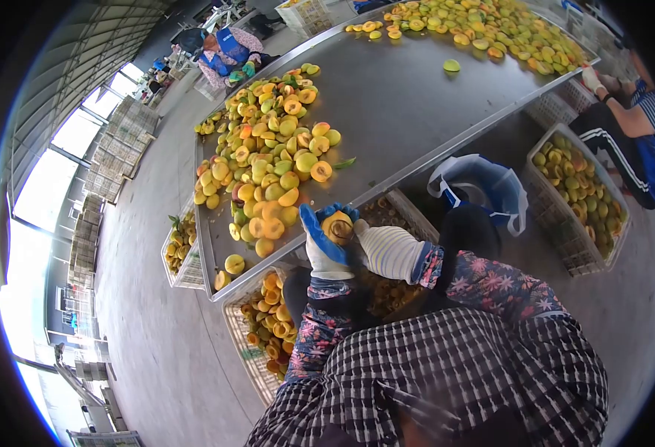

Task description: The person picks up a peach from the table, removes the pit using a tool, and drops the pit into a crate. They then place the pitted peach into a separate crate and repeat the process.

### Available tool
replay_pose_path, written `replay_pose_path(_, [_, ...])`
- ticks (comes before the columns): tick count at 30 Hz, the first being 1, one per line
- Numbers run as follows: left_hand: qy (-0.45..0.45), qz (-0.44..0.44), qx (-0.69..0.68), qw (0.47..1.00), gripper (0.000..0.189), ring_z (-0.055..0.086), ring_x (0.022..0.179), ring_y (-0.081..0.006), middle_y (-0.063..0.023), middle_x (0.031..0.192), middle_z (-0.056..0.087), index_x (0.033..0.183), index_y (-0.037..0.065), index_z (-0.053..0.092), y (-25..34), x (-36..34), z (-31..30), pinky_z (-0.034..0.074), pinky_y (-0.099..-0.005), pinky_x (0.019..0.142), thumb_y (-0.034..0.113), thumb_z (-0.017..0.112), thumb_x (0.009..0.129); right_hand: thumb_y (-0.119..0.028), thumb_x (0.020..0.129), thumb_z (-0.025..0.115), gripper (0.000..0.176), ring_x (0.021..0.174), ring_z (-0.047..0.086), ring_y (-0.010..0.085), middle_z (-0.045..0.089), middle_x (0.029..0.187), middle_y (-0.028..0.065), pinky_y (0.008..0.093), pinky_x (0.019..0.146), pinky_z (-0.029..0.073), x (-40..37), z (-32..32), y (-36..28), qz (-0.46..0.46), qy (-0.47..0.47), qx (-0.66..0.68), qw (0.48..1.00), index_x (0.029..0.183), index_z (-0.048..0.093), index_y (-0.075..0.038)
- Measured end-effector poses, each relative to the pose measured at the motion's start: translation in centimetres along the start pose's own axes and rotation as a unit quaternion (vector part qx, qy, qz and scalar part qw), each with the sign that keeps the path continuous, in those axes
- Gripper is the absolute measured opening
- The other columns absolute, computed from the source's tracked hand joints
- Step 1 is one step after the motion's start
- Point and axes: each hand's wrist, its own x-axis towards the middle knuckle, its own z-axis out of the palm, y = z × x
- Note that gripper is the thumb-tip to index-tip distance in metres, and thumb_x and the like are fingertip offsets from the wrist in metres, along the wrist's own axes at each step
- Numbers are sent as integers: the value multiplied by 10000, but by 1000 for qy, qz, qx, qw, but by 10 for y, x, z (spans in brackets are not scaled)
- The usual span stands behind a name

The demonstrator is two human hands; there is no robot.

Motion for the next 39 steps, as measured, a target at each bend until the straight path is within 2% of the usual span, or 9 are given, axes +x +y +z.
replay_pose_path(6, [-35, 0, 58, 998, 551, 597, 1054, -274, -133, 1154, 598, 1231, 18, 522, 0, 1, 6, 516, -383, 908, 503, 488, 970, -221, 1011, 439, 261, 900, 617, 318, 639, 913, 146, 352, 771, 508, 15, 48, 34, 33, 30, 359, 932, 1118, 533, -2])
replay_pose_path(10, [-76, -147, 134, 977, 565, 611, 1043, -266, -137, 1169, 618, 1273, 20, 521, 18, 18, -15, 511, -373, 910, 500, 454, 982, -219, 1010, 499, 266, 1054, 579, 187, 579, 1101, 89, 290, 864, 531, 14, -3, 17, 305, -1, 724, 619, 1148, 544, 4])
replay_pose_path(12, [-86, -136, 213, 964, 583, 622, 1020, -257, -130, 1136, 631, 1282, 17, 514, 17, 22, -21, 519, -360, 891, 510, 450, 979, -180, 1009, 494, 214, 1006, 593, 178, 593, 1078, 82, 299, 829, 550, 14, -9, 20, 46, -21, 214, 976, 1116, 551, -3])
replay_pose_path(13, [-88, -133, 221, 962, 575, 625, 1011, -256, -129, 1123, 635, 1283, 14, 512, 17, 23, -25, 523, -358, 883, 499, 454, 979, -173, 1009, 493, 204, 990, 596, 174, 597, 1069, 80, 297, 818, 552, 5, -15, 20, 48, -43, 92, 994, 1106, 553, -3])
replay_pose_path(14, [-90, -129, 230, 960, 567, 629, 1002, -256, -128, 1110, 639, 1284, 12, 510, 17, 22, -24, 527, -357, 875, 488, 458, 980, -166, 1010, 492, 194, 974, 599, 171, 601, 1060, 79, 295, 807, 554, 2, -32, 5, 48, -66, -33, 996, 1095, 554, -3])
replay_pose_path(17, [-96, -142, 130, 976, 533, 629, 999, -261, -127, 1099, 640, 1295, 9, 498, 19, 11, -15, 529, -368, 868, 440, 465, 983, -175, 1008, 492, 216, 1030, 599, 194, 606, 1110, 101, 308, 880, 541, 0, 8, 21, 161, 33, 618, 769, 1097, 563, 8])
replay_pose_path(19, [-132, -176, 4, 975, 510, 596, 1079, -290, -149, 1177, 603, 1346, 10, 452, 18, 11, -23, 508, -416, 926, 360, 480, 976, -190, 1011, 491, 224, 1018, 596, 186, 600, 1105, 91, 302, 879, 542, -2, 16, 35, 133, 51, 627, 766, 1100, 561, 3])
replay_pose_path(27, [-160, -166, -68, 971, 595, 533, 1186, -329, -201, 1320, 518, 1353, 7, 439, 13, -6, 5, 456, -458, 1002, 412, 542, 929, -206, 1014, 486, 249, 982, 603, 191, 598, 1074, 97, 274, 814, 537, -9, -12, 12, 92, 29, 236, 967, 1115, 550, 12])
replay_pose_path(39, [-68, -106, -96, 987, 489, 648, 894, -300, -127, 886, 683, 832, 49, 662, -6, -1, 2, 516, -456, 902, 518, 557, 925, -259, 944, 568, 303, 717, 651, 368, 656, 780, 194, 431, 621, 515, -15, -5, 19, 17, 49, 55, 997, 1048, 541, 24])
